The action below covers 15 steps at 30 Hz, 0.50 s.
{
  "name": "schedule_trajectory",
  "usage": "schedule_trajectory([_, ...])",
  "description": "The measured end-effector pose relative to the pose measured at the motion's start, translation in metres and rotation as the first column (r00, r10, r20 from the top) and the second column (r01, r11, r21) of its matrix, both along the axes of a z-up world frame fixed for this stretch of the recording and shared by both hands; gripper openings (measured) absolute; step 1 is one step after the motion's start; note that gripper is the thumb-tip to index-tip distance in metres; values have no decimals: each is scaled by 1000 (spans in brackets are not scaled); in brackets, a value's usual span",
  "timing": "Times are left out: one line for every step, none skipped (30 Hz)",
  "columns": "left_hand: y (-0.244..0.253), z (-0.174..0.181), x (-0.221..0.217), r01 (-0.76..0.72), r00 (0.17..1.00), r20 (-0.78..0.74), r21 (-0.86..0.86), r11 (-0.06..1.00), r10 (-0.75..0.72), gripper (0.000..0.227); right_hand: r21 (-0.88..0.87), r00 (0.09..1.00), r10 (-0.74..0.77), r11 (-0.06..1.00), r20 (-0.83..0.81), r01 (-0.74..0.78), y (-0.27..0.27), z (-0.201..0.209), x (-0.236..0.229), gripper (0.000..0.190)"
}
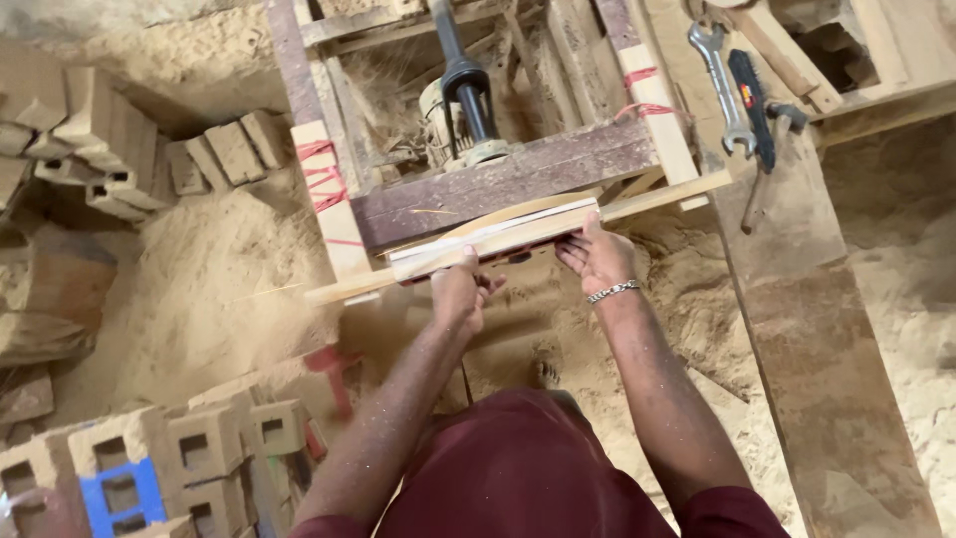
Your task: The person repeatedly presses the edges and faces of small wooden blocks against a rotating grinding wheel to smooth them. They handle the blocks one at a time, turning them over to treat different sides, and place finished pieces aside.
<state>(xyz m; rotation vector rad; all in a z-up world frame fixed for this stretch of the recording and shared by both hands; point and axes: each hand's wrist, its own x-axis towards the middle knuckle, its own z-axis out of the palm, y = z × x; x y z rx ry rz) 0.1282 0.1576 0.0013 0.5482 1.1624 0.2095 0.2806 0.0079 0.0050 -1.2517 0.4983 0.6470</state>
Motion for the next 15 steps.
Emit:
schedule_trajectory([-6,3,7,6,1000,1,16,1000,-6,30,7,1000,-14,1000,-3,14,-5,1,8,47])
schedule_trajectory([-13,3,11,7,1000,0,30,1000,-7,29,11,1000,-24,1000,-9,24,-10,0,15,47])
schedule_trajectory([-20,2,17,8,1000,27,42,999,-10,30,16,999,-34,999,-15,35,-15,-1,20,47])
schedule_trajectory([-25,0,24,5,998,55,54,999,-8,32,13,999,-38,999,-12,38,-20,-2,26,47])
schedule_trajectory([-31,-3,30,0,996,84,66,998,-6,34,10,999,-42,999,-9,42,-25,-3,33,47])
schedule_trajectory([-38,-7,37,-6,996,90,87,996,-2,32,6,999,-40,999,-4,40,-31,-5,39,47])
schedule_trajectory([-44,-11,45,-12,995,95,108,994,1,31,-5,999,-47,999,6,47,-37,-8,45,47])
schedule_trajectory([-49,-15,53,-20,995,102,129,991,7,30,-16,999,-51,999,16,51,-44,-12,52,46])
schedule_trajectory([-54,-19,59,27,995,90,156,987,-41,34,-26,998,-54,998,26,55,-52,-17,61,46])
schedule_trajectory([-60,-22,65,73,993,78,181,981,-89,39,-20,999,-27,999,33,28,-60,-23,71,47])
schedule_trajectory([-66,-26,72,120,989,64,205,971,-136,44,-14,999,0,1000,40,1,-68,-30,83,48])
schedule_trajectory([-73,-29,79,107,988,80,229,968,-128,42,-8,998,28,1000,48,-27,-75,-39,95,49])
schedule_trajectory([-79,-31,86,94,988,96,252,963,-122,41,-7,998,33,999,54,-33,-84,-48,108,49])
schedule_trajectory([-87,-34,94,82,987,112,276,958,-117,40,-6,997,37,999,61,-37,-93,-58,121,50])
schedule_trajectory([-94,-35,102,66,986,131,278,958,-106,39,-4,997,40,999,68,-40,-102,-67,134,50])
